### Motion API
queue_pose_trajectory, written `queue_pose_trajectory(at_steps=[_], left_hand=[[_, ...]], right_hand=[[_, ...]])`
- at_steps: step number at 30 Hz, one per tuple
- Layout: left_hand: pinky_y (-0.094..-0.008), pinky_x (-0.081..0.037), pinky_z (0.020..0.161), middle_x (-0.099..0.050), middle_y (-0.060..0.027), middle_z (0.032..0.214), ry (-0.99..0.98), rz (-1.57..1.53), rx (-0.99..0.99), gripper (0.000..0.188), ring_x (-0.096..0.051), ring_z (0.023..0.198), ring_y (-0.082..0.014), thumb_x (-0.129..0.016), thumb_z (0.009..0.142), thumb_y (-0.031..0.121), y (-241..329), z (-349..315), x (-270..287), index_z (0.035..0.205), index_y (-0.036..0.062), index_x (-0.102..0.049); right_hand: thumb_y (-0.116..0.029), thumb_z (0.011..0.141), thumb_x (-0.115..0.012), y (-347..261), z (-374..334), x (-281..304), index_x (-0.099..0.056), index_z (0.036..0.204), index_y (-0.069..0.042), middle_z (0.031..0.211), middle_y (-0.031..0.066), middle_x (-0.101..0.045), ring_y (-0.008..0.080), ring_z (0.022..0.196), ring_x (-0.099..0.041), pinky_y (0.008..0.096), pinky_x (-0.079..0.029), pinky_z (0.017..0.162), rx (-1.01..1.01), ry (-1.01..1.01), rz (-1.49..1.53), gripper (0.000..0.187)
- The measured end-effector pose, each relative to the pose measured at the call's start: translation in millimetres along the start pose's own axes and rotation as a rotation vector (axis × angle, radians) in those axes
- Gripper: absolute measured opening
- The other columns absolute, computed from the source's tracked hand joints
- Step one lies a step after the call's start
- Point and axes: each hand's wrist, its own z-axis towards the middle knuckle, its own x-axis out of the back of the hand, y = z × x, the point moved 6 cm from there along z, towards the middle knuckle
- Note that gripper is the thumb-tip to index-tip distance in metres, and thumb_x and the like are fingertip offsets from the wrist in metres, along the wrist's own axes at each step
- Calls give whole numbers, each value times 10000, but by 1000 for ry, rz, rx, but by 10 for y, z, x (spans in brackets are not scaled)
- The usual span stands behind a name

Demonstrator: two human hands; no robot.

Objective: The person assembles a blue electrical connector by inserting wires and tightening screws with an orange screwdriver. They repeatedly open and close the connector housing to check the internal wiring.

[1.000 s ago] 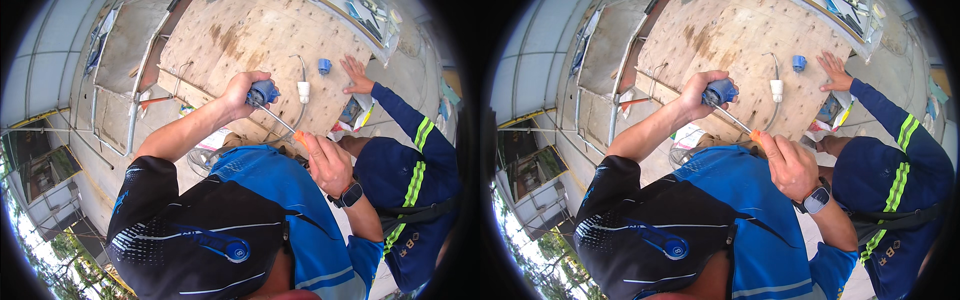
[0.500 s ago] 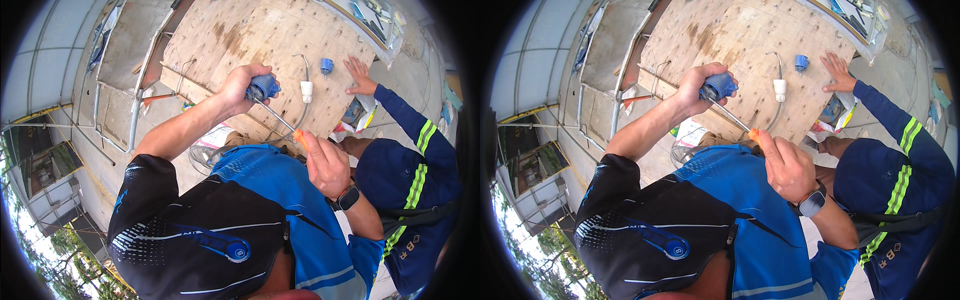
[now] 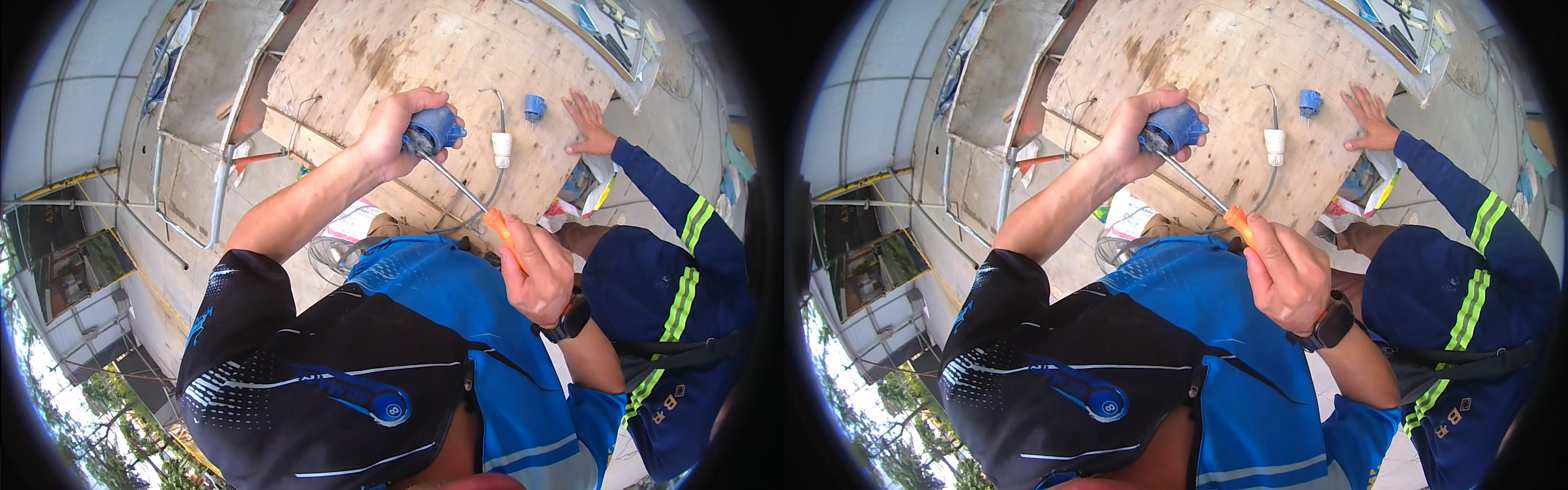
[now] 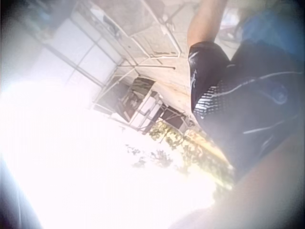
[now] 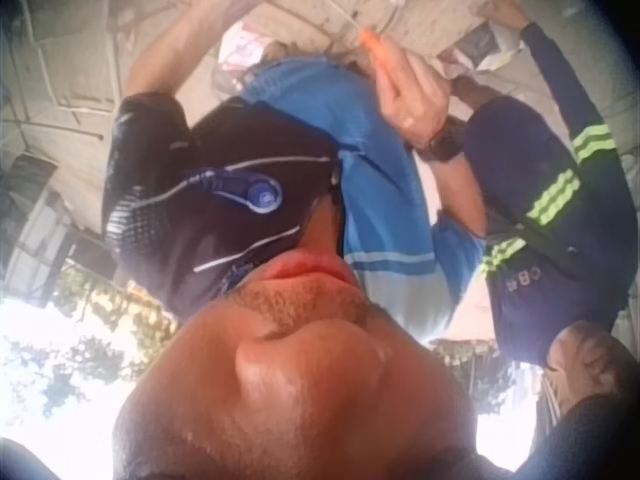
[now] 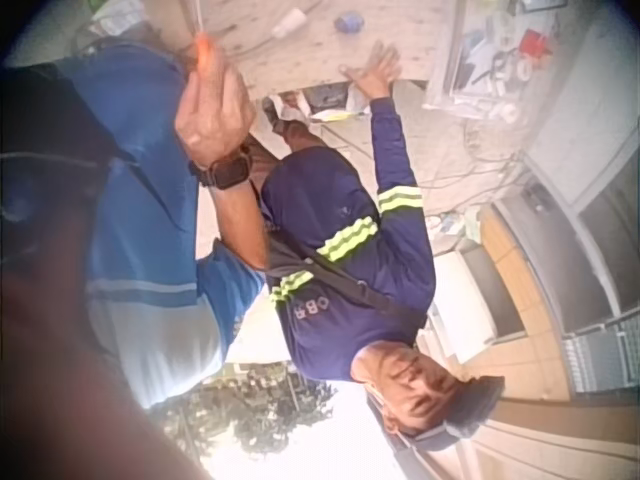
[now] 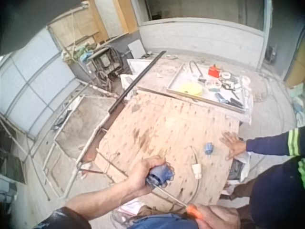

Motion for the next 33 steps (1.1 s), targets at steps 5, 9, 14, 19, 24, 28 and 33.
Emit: queue_pose_trajectory(at_steps=[5,9,14,19,24,28,33], left_hand=[[-334,-475,530,-637,-157,900,-27,43,-65,264,-628,776,-262,-500,942,287,140,-49,-59,932,27,-542],[-337,-478,533,-640,-163,911,-92,-16,-65,352,-627,776,-263,-443,970,333,128,-21,-65,954,4,-568],[-340,-480,538,-639,-180,906,-81,-3,-52,408,-627,776,-267,-420,980,354,48,-52,-66,936,-14,-588],[-344,-482,545,-636,-177,919,-14,-45,6,398,-626,780,-269,-404,985,346,-71,-33,100,936,-8,-577],[-343,-484,552,-635,-176,935,-66,-125,-75,401,-623,786,-275,-372,993,351,-3,-42,88,954,1,-565],[-341,-481,547,-635,-179,934,-57,-115,-61,398,-620,787,-278,-360,996,338,4,-110,-18,949,-2,-563],[-348,-478,545,-635,-191,927,-3,-93,-60,385,-620,785,-283,-372,991,326,-1,-127,34,956,-9,-558]], right_hand=[[-48,843,-658,-177,27,116,-552,1204,69,969,166,-617,190,672,-588,321,-472,555,88,43,-4,394],[-43,843,-646,45,-44,37,-548,1211,73,982,171,-613,185,656,-584,312,-471,552,-347,-96,651,399],[-37,847,-616,-105,29,38,-545,1221,82,992,181,-605,169,601,-566,289,-458,529,-62,-180,179,399],[-71,854,-619,-294,98,63,-523,1248,77,994,174,-596,171,658,-568,303,-468,554,205,-70,-124,432],[-137,908,-579,-11,-8,27,-451,1325,59,1042,164,-598,151,666,-549,274,-444,532,-276,-36,779,478],[-129,924,-564,100,-84,-24,-460,1324,54,1049,155,-601,135,626,-536,249,-438,512,-488,-155,956,452],[-71,884,-591,28,-36,26,-522,1271,49,1033,148,-596,152,636,-546,256,-460,541,-255,-240,412,411]])
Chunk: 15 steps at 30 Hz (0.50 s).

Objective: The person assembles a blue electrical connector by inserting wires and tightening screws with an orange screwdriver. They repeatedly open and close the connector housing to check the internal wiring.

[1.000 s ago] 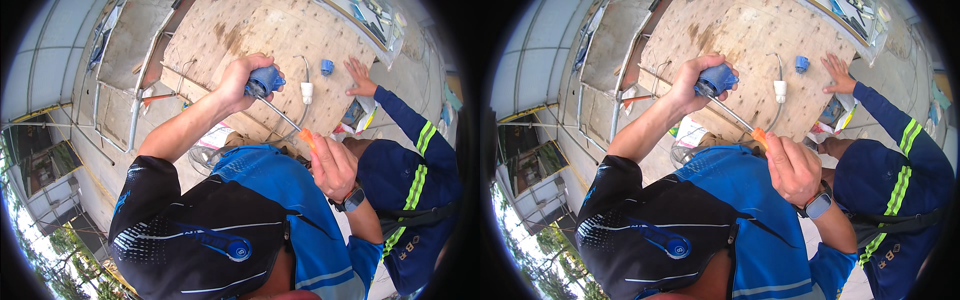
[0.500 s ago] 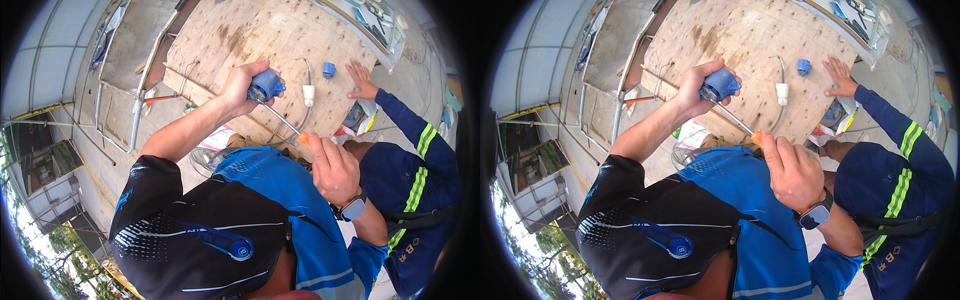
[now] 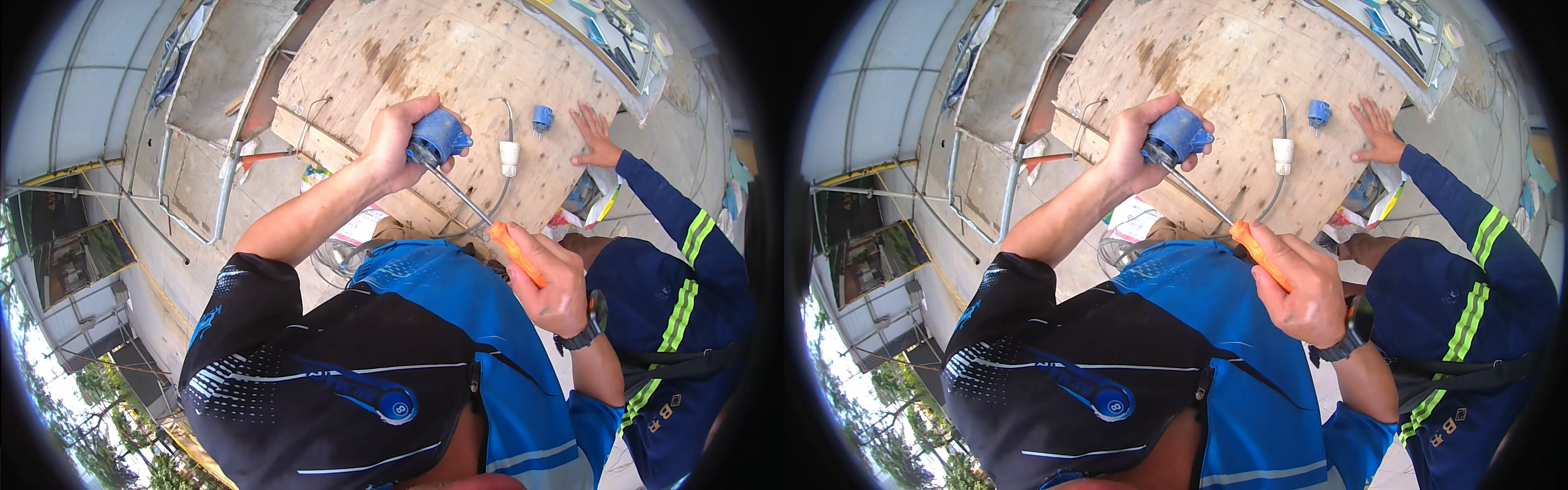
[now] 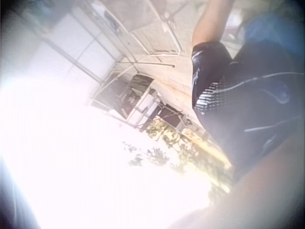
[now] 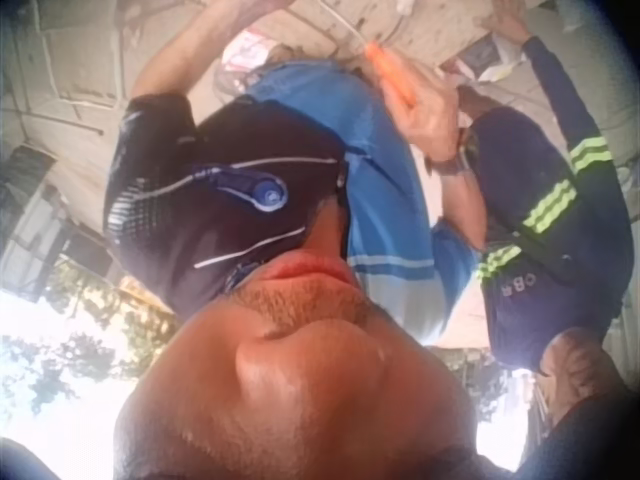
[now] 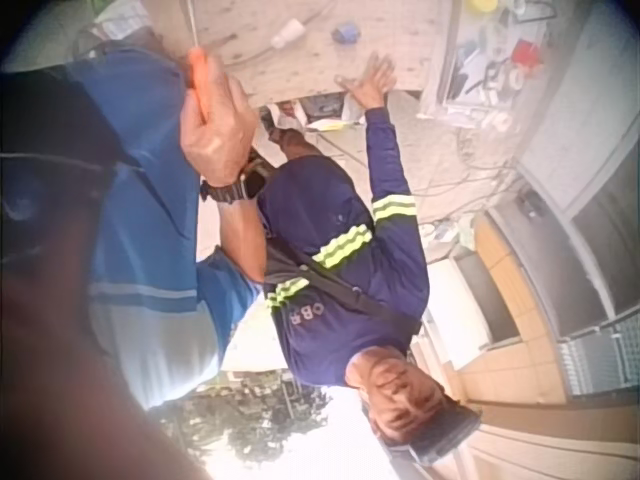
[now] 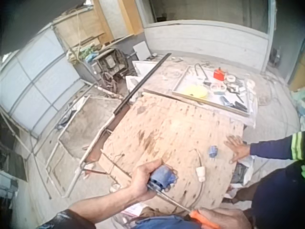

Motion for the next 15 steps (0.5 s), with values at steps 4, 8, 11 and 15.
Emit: queue_pose_trajectory(at_steps=[4,8,11,15], left_hand=[[-356,-479,544,-633,-200,926,69,-62,95,371,-622,783,-295,-373,986,311,-143,24,125,965,-11,-555],[-364,-480,550,-633,-200,934,70,-145,24,358,-624,780,-305,-374,982,302,-129,74,143,958,-7,-552],[-366,-480,555,-633,-200,937,41,-145,25,355,-626,784,-306,-371,985,304,-116,64,59,956,-2,-549],[-367,-476,554,-635,-201,928,-4,-81,41,353,-629,791,-306,-364,989,301,-146,27,-4,961,1,-547]], right_hand=[[8,769,-660,-370,31,-61,-576,1214,21,1055,162,-580,248,769,-597,303,-497,643,445,159,-728,453],[-7,816,-638,-183,-10,-16,-522,1252,60,1111,181,-589,203,824,-608,291,-501,673,243,131,-381,455],[-24,873,-597,95,-28,-23,-493,1289,77,1118,160,-592,128,758,-557,245,-462,610,-171,68,495,440],[-15,899,-546,187,-63,-51,-455,1325,96,1075,151,-604,83,629,-478,185,-383,528,-410,-61,974,450]])
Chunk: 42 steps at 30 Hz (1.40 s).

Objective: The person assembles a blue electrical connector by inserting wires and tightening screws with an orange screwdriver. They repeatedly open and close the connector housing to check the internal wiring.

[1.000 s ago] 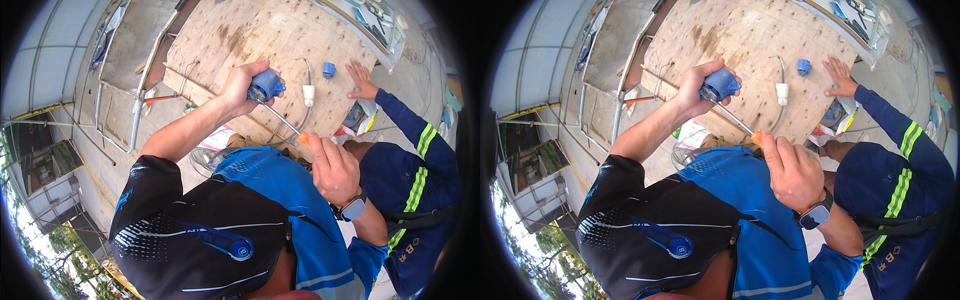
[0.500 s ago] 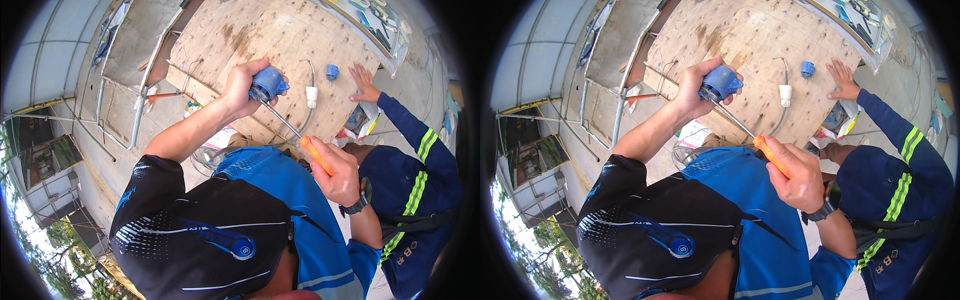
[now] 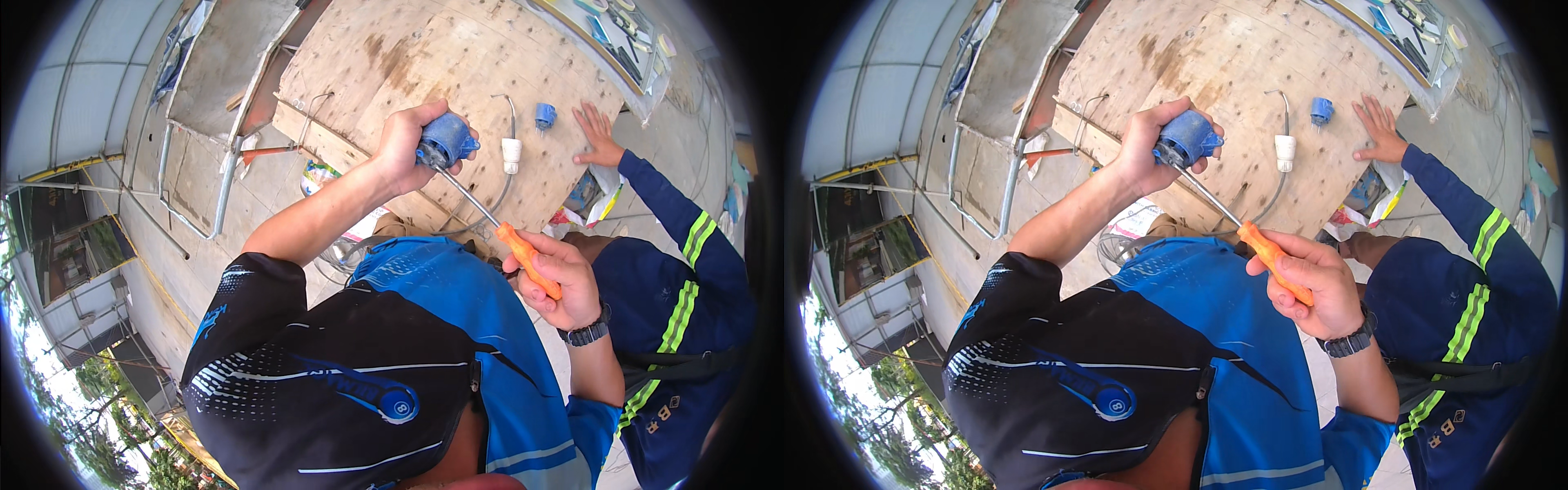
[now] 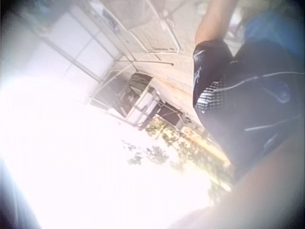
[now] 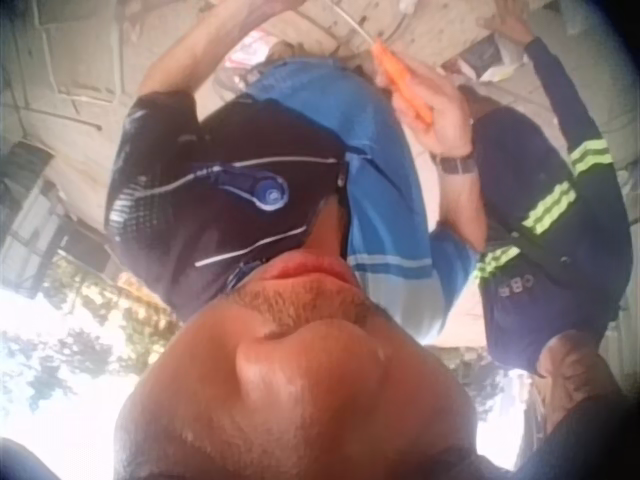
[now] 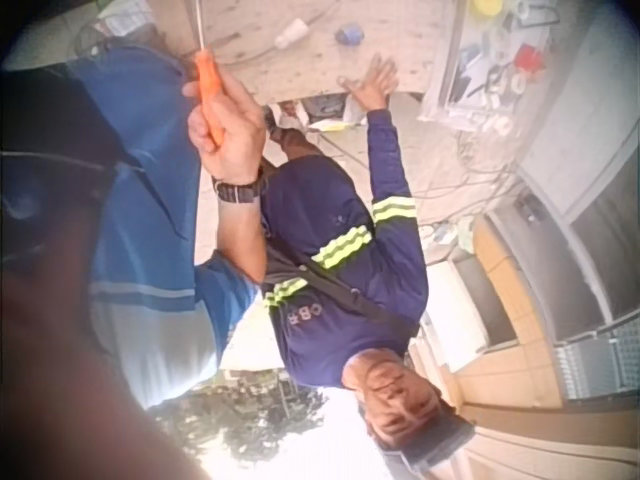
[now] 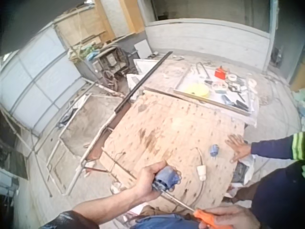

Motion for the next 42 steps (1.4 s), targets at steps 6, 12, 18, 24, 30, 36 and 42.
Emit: queue_pose_trajectory(at_steps=[6,12,18,24,30,36,42], left_hand=[[-367,-473,545,-635,-204,918,15,-23,-8,343,-630,793,-309,-368,988,297,-24,-3,-22,963,3,-545],[-364,-482,540,-635,-204,939,25,-41,32,353,-627,798,-307,-373,985,308,-94,67,67,964,3,-549],[-363,-494,555,-639,-190,943,-114,-19,-108,398,-627,801,-295,-372,987,342,124,71,-33,941,3,-575],[-367,-499,553,-641,-193,938,-211,31,-153,394,-630,806,-287,-374,990,341,175,-38,-121,923,7,-573],[-349,-486,543,-641,-190,947,-157,67,-175,417,-620,803,-288,-365,993,354,209,-80,-108,944,5,-588],[-349,-486,550,-641,-185,945,-185,1,-132,397,-621,796,-284,-368,990,344,208,-10,-128,950,11,-580],[-352,-477,555,-637,-188,930,-21,57,1,368,-623,788,-283,-381,982,310,74,41,-90,978,-15,-553]], right_hand=[[4,879,-574,-114,-40,-28,-485,1299,87,1010,177,-640,120,616,-561,229,-413,474,277,191,-874,437],[-49,872,-618,-286,-121,-470,-466,1317,73,1095,175,-602,152,796,-574,258,-453,612,992,170,-1829,486],[-103,865,-661,-179,-43,-26,-446,1335,58,1180,173,-564,184,975,-588,287,-493,750,448,128,-388,542],[-49,852,-628,-83,26,4,-461,1305,76,944,186,-624,184,577,-546,275,-454,528,203,-15,-497,499],[-3,792,-658,-294,-139,-491,-523,1235,87,1025,207,-602,228,704,-603,304,-487,585,940,90,-1641,472],[-107,853,-641,-102,-43,-120,-437,1318,116,1172,228,-561,158,683,-554,274,-461,552,255,1,-96,555],[-30,805,-646,-318,-35,-184,-503,1274,79,995,186,-625,238,712,-588,314,-483,572,635,53,-1310,503]])
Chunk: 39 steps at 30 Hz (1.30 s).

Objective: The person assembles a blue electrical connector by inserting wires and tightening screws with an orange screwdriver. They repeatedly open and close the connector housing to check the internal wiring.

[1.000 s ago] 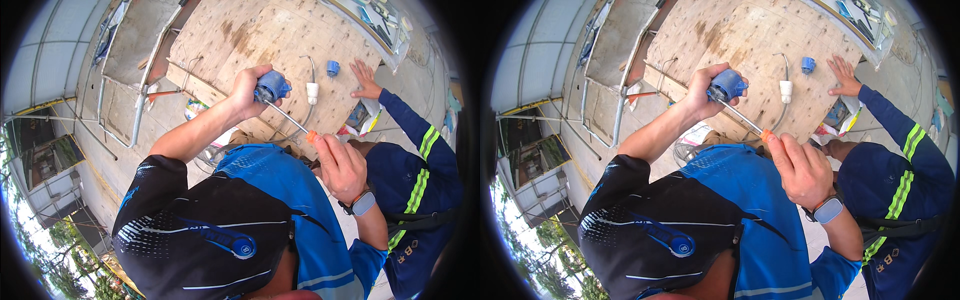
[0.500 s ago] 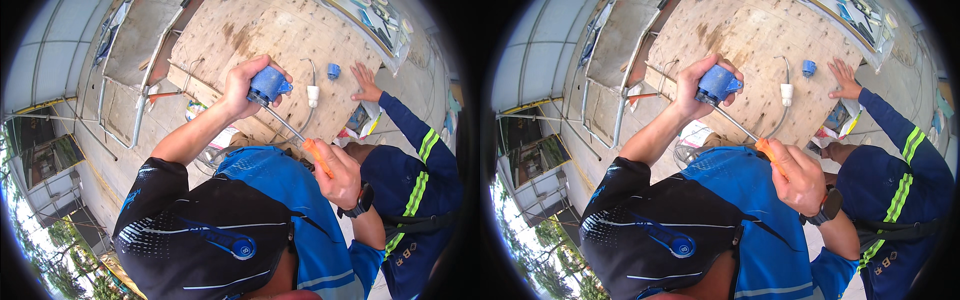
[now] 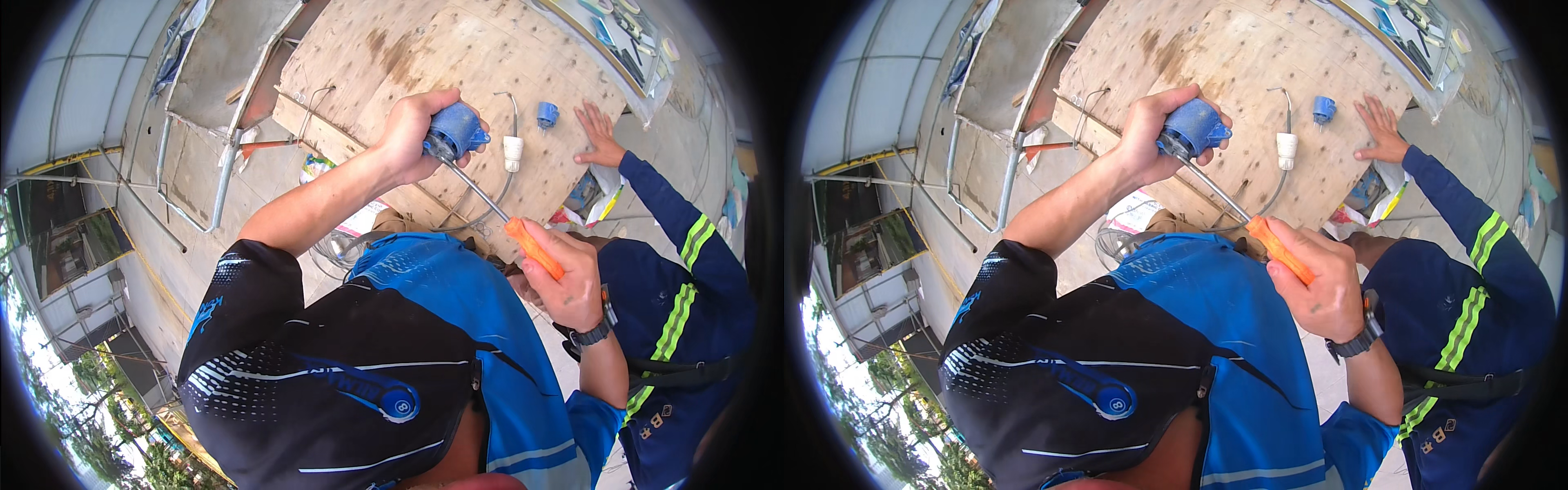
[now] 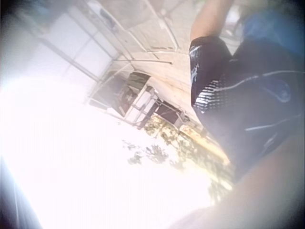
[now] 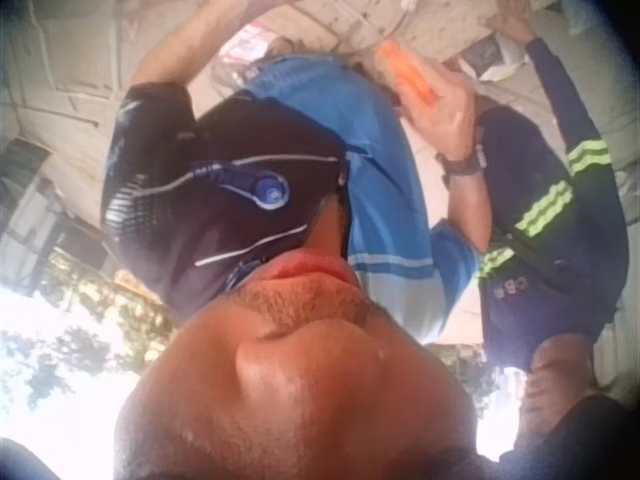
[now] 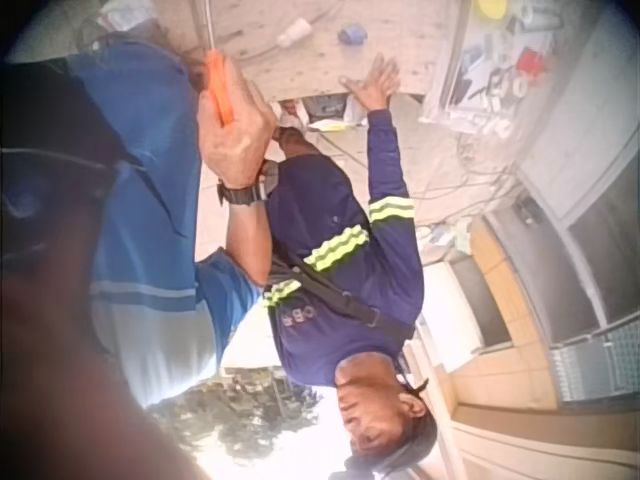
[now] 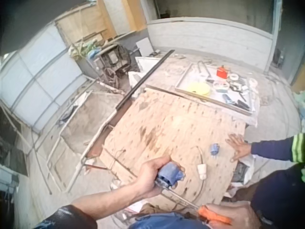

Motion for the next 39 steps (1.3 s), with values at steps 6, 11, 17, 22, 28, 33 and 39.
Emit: queue_pose_trajectory(at_steps=[6,11,17,22,28,33,39], left_hand=[[-392,-516,631,-601,-202,1005,195,-113,121,362,-625,804,-295,-378,990,282,-150,45,182,1036,-48,-520],[-377,-542,695,-597,-187,1019,58,-86,88,384,-633,830,-286,-370,1005,280,-56,-8,54,1138,-46,-523],[-348,-558,691,-619,-140,1021,54,200,-36,444,-642,811,-217,-402,998,390,92,-162,-69,1196,20,-543],[-327,-544,656,-615,-115,1064,24,412,-189,558,-634,801,-186,-398,973,523,253,-245,-185,1241,54,-536],[-320,-506,741,-593,-114,1098,-394,869,-782,703,-629,850,-217,-644,778,626,479,-378,-294,1198,67,-573],[-347,-517,782,-630,-138,1056,-448,1081,-1179,588,-638,886,-278,-866,646,363,583,-590,-408,1071,33,-630],[-350,-534,729,-667,-130,942,-458,1109,-1222,463,-649,850,-267,-845,684,274,583,-759,-524,1004,-2,-656]], right_hand=[[26,729,-694,-65,71,69,-610,1154,30,994,164,-631,275,849,-631,340,-518,715,227,133,-567,433],[-103,819,-726,593,-25,183,-586,1199,39,1046,148,-661,114,804,-615,247,-512,629,-290,74,334,430],[-122,860,-690,854,-84,48,-527,1268,28,1044,200,-650,129,616,-571,215,-449,520,-292,33,821,465],[-139,870,-682,937,-73,-81,-538,1267,-1,1035,206,-643,169,617,-581,252,-450,516,-239,13,1003,445],[-179,867,-694,893,-96,-126,-535,1272,5,1051,220,-643,176,615,-581,259,-459,521,-158,-55,1145,472],[-196,865,-700,849,-166,-227,-538,1265,21,1037,241,-642,182,598,-573,266,-469,525,-163,-116,1163,484],[-208,863,-705,851,-188,-335,-531,1261,47,1010,251,-643,182,575,-559,261,-447,493,-88,-147,1210,504]])
